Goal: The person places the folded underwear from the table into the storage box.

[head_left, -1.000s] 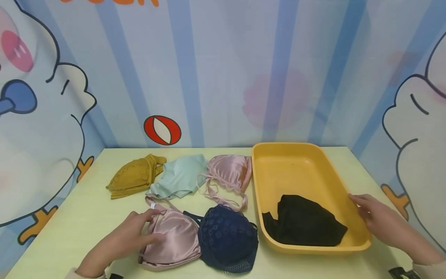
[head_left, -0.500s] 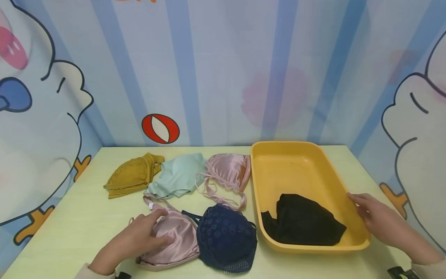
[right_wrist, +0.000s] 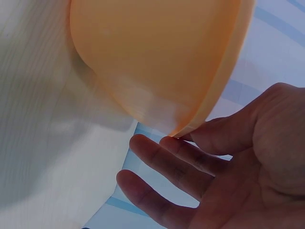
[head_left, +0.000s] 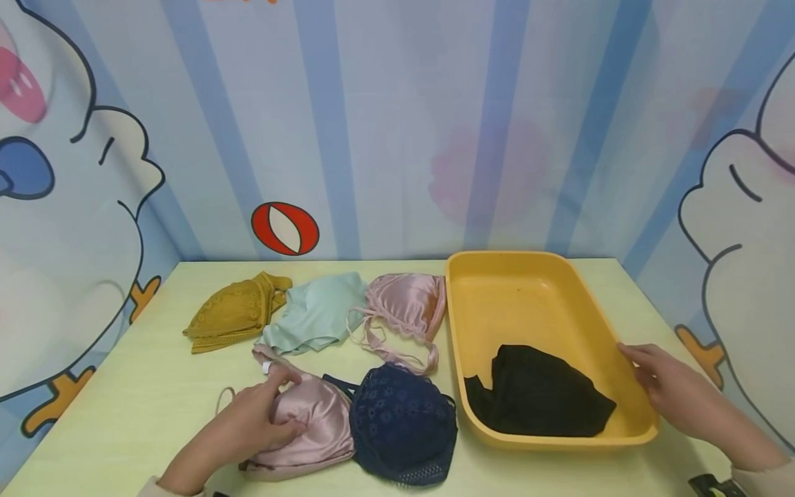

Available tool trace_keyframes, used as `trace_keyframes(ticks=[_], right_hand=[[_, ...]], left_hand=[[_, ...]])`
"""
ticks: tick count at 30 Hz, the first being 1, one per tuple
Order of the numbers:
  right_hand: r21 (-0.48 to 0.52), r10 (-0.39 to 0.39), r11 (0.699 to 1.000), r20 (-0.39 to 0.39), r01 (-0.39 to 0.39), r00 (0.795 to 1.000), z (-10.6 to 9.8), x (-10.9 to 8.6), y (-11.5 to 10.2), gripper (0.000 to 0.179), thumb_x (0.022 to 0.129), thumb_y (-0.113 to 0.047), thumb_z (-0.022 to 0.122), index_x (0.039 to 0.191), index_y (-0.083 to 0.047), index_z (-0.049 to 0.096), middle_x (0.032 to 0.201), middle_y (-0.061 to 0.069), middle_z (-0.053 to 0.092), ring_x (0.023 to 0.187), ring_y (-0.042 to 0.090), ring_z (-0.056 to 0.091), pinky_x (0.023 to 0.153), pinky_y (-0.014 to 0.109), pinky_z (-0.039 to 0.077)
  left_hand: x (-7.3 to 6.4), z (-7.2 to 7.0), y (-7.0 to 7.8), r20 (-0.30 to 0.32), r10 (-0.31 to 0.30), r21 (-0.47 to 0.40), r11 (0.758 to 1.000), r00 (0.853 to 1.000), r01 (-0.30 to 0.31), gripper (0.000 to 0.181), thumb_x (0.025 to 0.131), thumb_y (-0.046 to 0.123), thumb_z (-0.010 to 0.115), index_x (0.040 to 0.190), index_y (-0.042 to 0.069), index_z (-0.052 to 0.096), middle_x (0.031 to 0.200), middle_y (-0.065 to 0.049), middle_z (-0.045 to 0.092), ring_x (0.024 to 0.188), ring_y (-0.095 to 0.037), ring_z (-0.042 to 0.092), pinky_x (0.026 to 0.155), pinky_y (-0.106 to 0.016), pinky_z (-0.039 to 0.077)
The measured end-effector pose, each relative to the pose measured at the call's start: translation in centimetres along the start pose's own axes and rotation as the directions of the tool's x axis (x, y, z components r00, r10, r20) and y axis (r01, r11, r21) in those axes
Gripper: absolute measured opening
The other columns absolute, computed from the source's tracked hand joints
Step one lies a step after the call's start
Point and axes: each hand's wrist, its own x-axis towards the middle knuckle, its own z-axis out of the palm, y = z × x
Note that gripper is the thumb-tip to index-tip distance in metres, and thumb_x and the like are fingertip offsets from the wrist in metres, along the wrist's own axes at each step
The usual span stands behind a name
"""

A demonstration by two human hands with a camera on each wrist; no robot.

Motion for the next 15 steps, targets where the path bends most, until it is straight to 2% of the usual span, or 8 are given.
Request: trace_keyframes(ticks=[2, 4, 9, 12, 15], right_hand=[[0.001, 0.002, 1.0, 0.001, -0.002, 1.0, 0.0, 0.0, 0.0, 0.038, 0.091, 0.004, 0.051, 0.128, 0.012, 0.05, 0.118, 0.029, 0.053, 0.092, 0.038, 0.06, 0.066, 0.043, 0.049], [0.004, 0.002, 1.0, -0.001, -0.002, 1.0, 0.0, 0.0, 0.0, 0.038, 0.091, 0.004, 0.051, 0.128, 0.012, 0.049, 0.118, 0.029, 0.053, 0.092, 0.038, 0.06, 0.066, 0.043, 0.049], [0.012, 0.005, 1.0, -0.008, -0.005, 1.0, 0.1, -0.1, 0.0, 0.039, 0.091, 0.004, 0.051, 0.129, 0.012, 0.049, 0.118, 0.029, 0.052, 0.095, 0.041, 0.058, 0.07, 0.048, 0.049], [0.013, 0.005, 1.0, -0.01, -0.005, 1.0, 0.0, -0.1, -0.1, 0.039, 0.091, 0.004, 0.051, 0.129, 0.012, 0.049, 0.118, 0.03, 0.052, 0.096, 0.042, 0.058, 0.071, 0.049, 0.049], [0.013, 0.006, 1.0, -0.009, -0.005, 1.0, 0.0, -0.1, -0.2, 0.039, 0.091, 0.004, 0.051, 0.129, 0.013, 0.048, 0.118, 0.03, 0.052, 0.096, 0.042, 0.058, 0.072, 0.049, 0.049]], left_hand=[[-0.2, -0.2, -0.1, -0.022, 0.033, -0.027, 0.999, 0.999, -0.033, 0.058, 0.074, 0.034, 0.081, 0.12, 0.019, 0.049, 0.102, -0.004, 0.061, 0.083, -0.016, 0.053, 0.068, -0.037, 0.044], [-0.4, -0.4, -0.1, -0.047, 0.056, -0.039, 0.998, 0.997, -0.057, 0.056, 0.075, 0.034, 0.08, 0.12, 0.021, 0.049, 0.107, -0.004, 0.06, 0.087, -0.015, 0.053, 0.072, -0.037, 0.045], [-0.9, -0.9, 0.1, -0.12, 0.135, -0.01, 0.991, 0.984, -0.137, 0.05, 0.076, 0.028, 0.08, 0.116, 0.023, 0.05, 0.103, 0.002, 0.06, 0.085, -0.011, 0.052, 0.076, -0.034, 0.046], [-1.2, -1.4, 0.3, -0.141, 0.15, -0.006, 0.988, 0.979, -0.152, 0.05, 0.077, 0.023, 0.08, 0.117, 0.023, 0.049, 0.105, 0.003, 0.059, 0.085, -0.011, 0.052, 0.077, -0.034, 0.047], [-1.6, -2.1, 0.6, -0.166, 0.14, -0.003, 0.99, 0.976, -0.142, 0.052, 0.077, 0.02, 0.08, 0.119, 0.024, 0.05, 0.11, 0.003, 0.06, 0.087, -0.01, 0.054, 0.081, -0.037, 0.045]])
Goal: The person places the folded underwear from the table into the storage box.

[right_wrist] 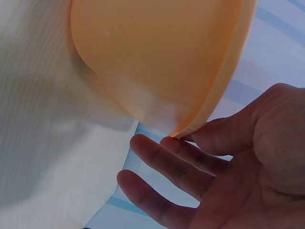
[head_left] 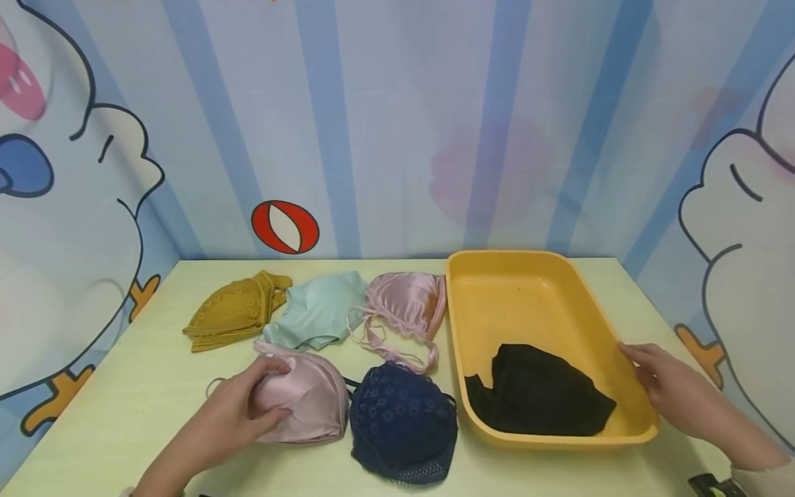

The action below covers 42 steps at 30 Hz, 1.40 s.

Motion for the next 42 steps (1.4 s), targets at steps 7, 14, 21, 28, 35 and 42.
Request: trace_keyframes(ticks=[7, 14, 21, 28, 35, 42], right_hand=[[0.001, 0.004, 1.0, 0.003, -0.004, 1.0, -0.2, -0.1, -0.1, 0.038, 0.091, 0.006, 0.051, 0.128, 0.014, 0.049, 0.118, 0.031, 0.052, 0.097, 0.044, 0.057, 0.073, 0.05, 0.049], [-0.012, 0.013, 1.0, 0.002, -0.013, 1.0, -0.2, 0.0, -0.1, 0.038, 0.09, 0.006, 0.051, 0.128, 0.013, 0.049, 0.118, 0.03, 0.052, 0.092, 0.038, 0.059, 0.067, 0.043, 0.049], [-0.01, 0.011, 1.0, 0.008, -0.011, 1.0, -0.2, 0.2, -0.2, 0.037, 0.09, 0.007, 0.051, 0.127, 0.013, 0.05, 0.117, 0.029, 0.053, 0.088, 0.034, 0.06, 0.062, 0.037, 0.047], [-0.004, 0.002, 1.0, -0.004, -0.002, 1.0, -0.2, 0.1, -0.1, 0.037, 0.09, 0.008, 0.05, 0.127, 0.013, 0.05, 0.117, 0.029, 0.053, 0.09, 0.035, 0.059, 0.065, 0.04, 0.048], [0.003, 0.01, 1.0, -0.006, -0.01, 1.0, -0.2, 0.1, -0.2, 0.037, 0.09, 0.007, 0.051, 0.127, 0.013, 0.05, 0.117, 0.029, 0.053, 0.095, 0.04, 0.058, 0.07, 0.046, 0.049], [0.01, 0.004, 1.0, -0.008, -0.004, 1.0, -0.3, 0.0, -0.3, 0.037, 0.091, 0.007, 0.049, 0.127, 0.013, 0.05, 0.117, 0.029, 0.052, 0.095, 0.04, 0.058, 0.069, 0.045, 0.049]], left_hand=[[0.0, -1.6, 1.2, -0.124, 0.105, 0.041, 0.994, 0.987, -0.101, 0.057, 0.074, 0.008, 0.081, 0.122, 0.017, 0.051, 0.116, 0.001, 0.06, 0.096, -0.014, 0.054, 0.083, -0.02, 0.043], [0.8, -3.0, 3.3, -0.255, 0.178, 0.087, 0.983, 0.95, -0.16, 0.062, 0.067, -0.003, 0.082, 0.12, 0.007, 0.052, 0.122, -0.005, 0.057, 0.104, -0.022, 0.054, 0.087, -0.007, 0.035], [2.1, -3.9, 5.8, -0.373, 0.281, 0.123, 0.96, 0.884, -0.253, 0.065, 0.064, -0.009, 0.081, 0.121, 0.003, 0.05, 0.123, -0.009, 0.058, 0.1, -0.023, 0.057, 0.086, -0.006, 0.033], [3.5, -5.2, 8.8, -0.426, 0.398, 0.156, 0.917, 0.813, -0.367, 0.071, 0.061, -0.012, 0.081, 0.124, -0.002, 0.049, 0.121, -0.015, 0.056, 0.097, -0.025, 0.057, 0.082, -0.007, 0.039], [5.0, -6.4, 11.9, -0.447, 0.473, 0.135, 0.875, 0.76, -0.465, 0.071, 0.062, -0.014, 0.079, 0.125, -0.001, 0.048, 0.115, -0.015, 0.056, 0.093, -0.024, 0.058, 0.07, -0.011, 0.046], [6.6, -6.5, 14.5, -0.456, 0.543, 0.114, 0.822, 0.706, -0.558, 0.067, 0.064, -0.014, 0.078, 0.124, 0.0, 0.049, 0.114, -0.014, 0.055, 0.095, -0.023, 0.058, 0.072, -0.022, 0.051]])
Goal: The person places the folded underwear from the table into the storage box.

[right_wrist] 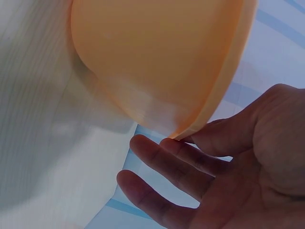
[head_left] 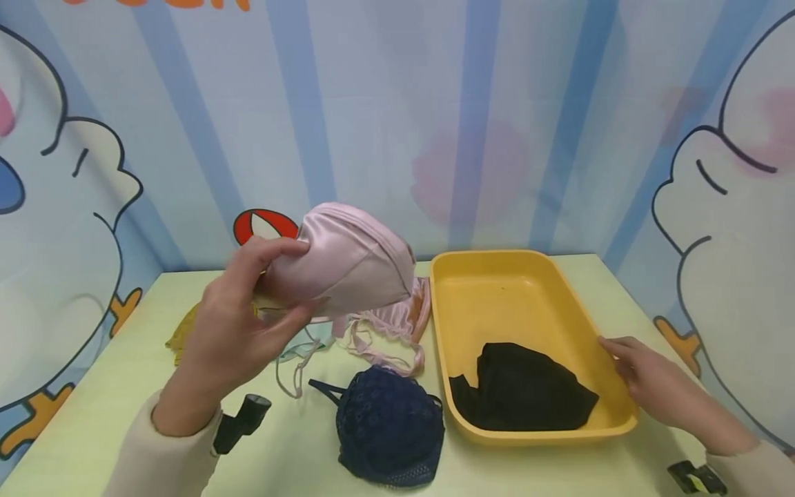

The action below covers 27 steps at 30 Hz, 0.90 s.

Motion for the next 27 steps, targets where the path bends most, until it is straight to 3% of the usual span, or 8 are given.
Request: trace_keyframes(ticks=[7, 11, 19, 22, 27], right_hand=[[0.004, -0.004, 1.0, 0.012, 0.004, 1.0, 0.1, 0.0, 0.1, 0.037, 0.091, 0.007, 0.049, 0.128, 0.012, 0.05, 0.117, 0.029, 0.053, 0.092, 0.038, 0.059, 0.065, 0.04, 0.049], [0.003, -0.006, 1.0, 0.004, 0.006, 1.0, 0.2, -0.2, 0.2, 0.037, 0.091, 0.006, 0.049, 0.128, 0.012, 0.05, 0.117, 0.028, 0.053, 0.094, 0.038, 0.059, 0.066, 0.041, 0.049], [0.019, 0.006, 1.0, 0.012, -0.006, 1.0, 0.1, -0.5, 0.2, 0.038, 0.091, 0.006, 0.049, 0.129, 0.012, 0.049, 0.117, 0.028, 0.053, 0.085, 0.028, 0.059, 0.062, 0.035, 0.047], [0.028, 0.001, 1.0, -0.006, -0.001, 1.0, 0.2, -0.5, 0.0, 0.038, 0.091, 0.006, 0.049, 0.128, 0.012, 0.05, 0.116, 0.027, 0.054, 0.09, 0.032, 0.06, 0.068, 0.042, 0.05], [0.04, -0.039, 0.998, -0.049, 0.041, 0.998, 0.2, -0.5, 0.0, 0.037, 0.089, 0.008, 0.052, 0.126, 0.013, 0.051, 0.116, 0.026, 0.055, 0.095, 0.037, 0.059, 0.075, 0.048, 0.049]], left_hand=[[2.6, 1.9, 1.0, 0.018, 0.08, -0.086, 0.993, 0.997, -0.078, 0.064, 0.068, -0.012, 0.077, 0.123, 0.001, 0.047, 0.112, -0.015, 0.053, 0.1, -0.024, 0.057, 0.078, -0.033, 0.052], [4.8, 3.8, 2.0, 0.017, 0.179, -0.127, 0.976, 0.984, -0.175, 0.062, 0.071, -0.009, 0.077, 0.123, 0.001, 0.046, 0.113, -0.017, 0.05, 0.107, -0.026, 0.05, 0.083, -0.037, 0.05], [8.3, 8.2, 4.5, -0.045, 0.387, -0.232, 0.893, 0.921, -0.386, 0.057, 0.073, -0.003, 0.078, 0.12, 0.001, 0.045, 0.107, -0.016, 0.051, 0.101, -0.029, 0.043, 0.085, -0.034, 0.041], [9.1, 9.5, 5.5, -0.095, 0.422, -0.27, 0.861, 0.902, -0.432, 0.054, 0.075, 0.001, 0.077, 0.118, 0.0, 0.045, 0.105, -0.016, 0.052, 0.099, -0.028, 0.043, 0.085, -0.035, 0.038], [9.5, 11.5, 7.0, -0.137, 0.448, -0.325, 0.822, 0.884, -0.467, 0.048, 0.078, 0.003, 0.074, 0.117, 0.0, 0.045, 0.104, -0.014, 0.053, 0.097, -0.025, 0.045, 0.085, -0.033, 0.036]])
